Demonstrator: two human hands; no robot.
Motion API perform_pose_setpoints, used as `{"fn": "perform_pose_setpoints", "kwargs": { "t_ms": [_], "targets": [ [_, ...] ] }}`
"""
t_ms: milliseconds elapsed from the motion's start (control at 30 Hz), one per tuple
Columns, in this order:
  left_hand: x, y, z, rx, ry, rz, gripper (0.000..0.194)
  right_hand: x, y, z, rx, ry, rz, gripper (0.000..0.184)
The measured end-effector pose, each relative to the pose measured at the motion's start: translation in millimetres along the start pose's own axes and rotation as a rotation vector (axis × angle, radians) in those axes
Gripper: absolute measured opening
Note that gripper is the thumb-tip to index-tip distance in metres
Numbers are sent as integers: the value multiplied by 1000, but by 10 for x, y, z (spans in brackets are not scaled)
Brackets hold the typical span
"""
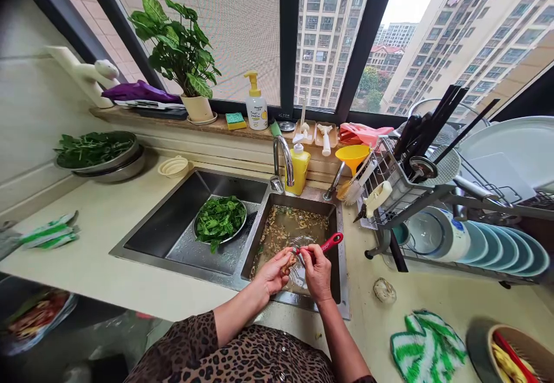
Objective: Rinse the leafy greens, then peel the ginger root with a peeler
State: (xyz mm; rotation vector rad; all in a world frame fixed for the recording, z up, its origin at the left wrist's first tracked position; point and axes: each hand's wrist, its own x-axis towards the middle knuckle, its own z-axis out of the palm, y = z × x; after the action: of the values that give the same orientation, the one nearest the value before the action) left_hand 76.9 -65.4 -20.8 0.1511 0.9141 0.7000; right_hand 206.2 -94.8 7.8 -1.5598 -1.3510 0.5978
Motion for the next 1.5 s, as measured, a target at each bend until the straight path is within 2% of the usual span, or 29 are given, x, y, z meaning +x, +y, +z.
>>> {"fn": "perform_pose_setpoints", "kwargs": {
  "t_ms": [167,300,400,567,733,833,900,967,1100,1167,1233,1400,1500],
  "targets": [
    [-16,8,32,-175,-147,66,19,-51,-5,55,17,-27,-3,22],
    [-76,41,38,-138,-305,82,23,-28,-15,33,20,8,21,22],
    [-98,36,45,-73,-354,119,26,-5,-54,12,28,-8,6,21],
    [-88,13,71,-43,-358,160,22,-11,-95,44,-64,-110,-75,21],
    [-90,22,37,-50,-326,83,28,49,135,47,-193,-18,-95,28],
    [-109,48,11,13,-284,67,32,145,352,-45,-336,69,-86,33],
    [-120,71,3,58,-241,86,34,191,408,-121,-387,73,-80,33],
    [-121,86,4,110,-207,98,36,198,338,-174,-313,20,-67,30],
    [-90,66,28,150,-210,79,38,123,-10,-150,-68,-151,-88,25],
    [-84,43,47,137,-228,84,36,95,-103,-105,-75,-227,-133,25],
    [-101,31,63,136,-259,84,34,100,-60,-81,-146,-245,-155,24],
    [-198,82,87,181,-360,38,35,193,351,-179,-340,-93,-63,30],
    [-206,114,91,204,-322,57,40,194,403,-233,-263,-15,2,32]
  ]
}}
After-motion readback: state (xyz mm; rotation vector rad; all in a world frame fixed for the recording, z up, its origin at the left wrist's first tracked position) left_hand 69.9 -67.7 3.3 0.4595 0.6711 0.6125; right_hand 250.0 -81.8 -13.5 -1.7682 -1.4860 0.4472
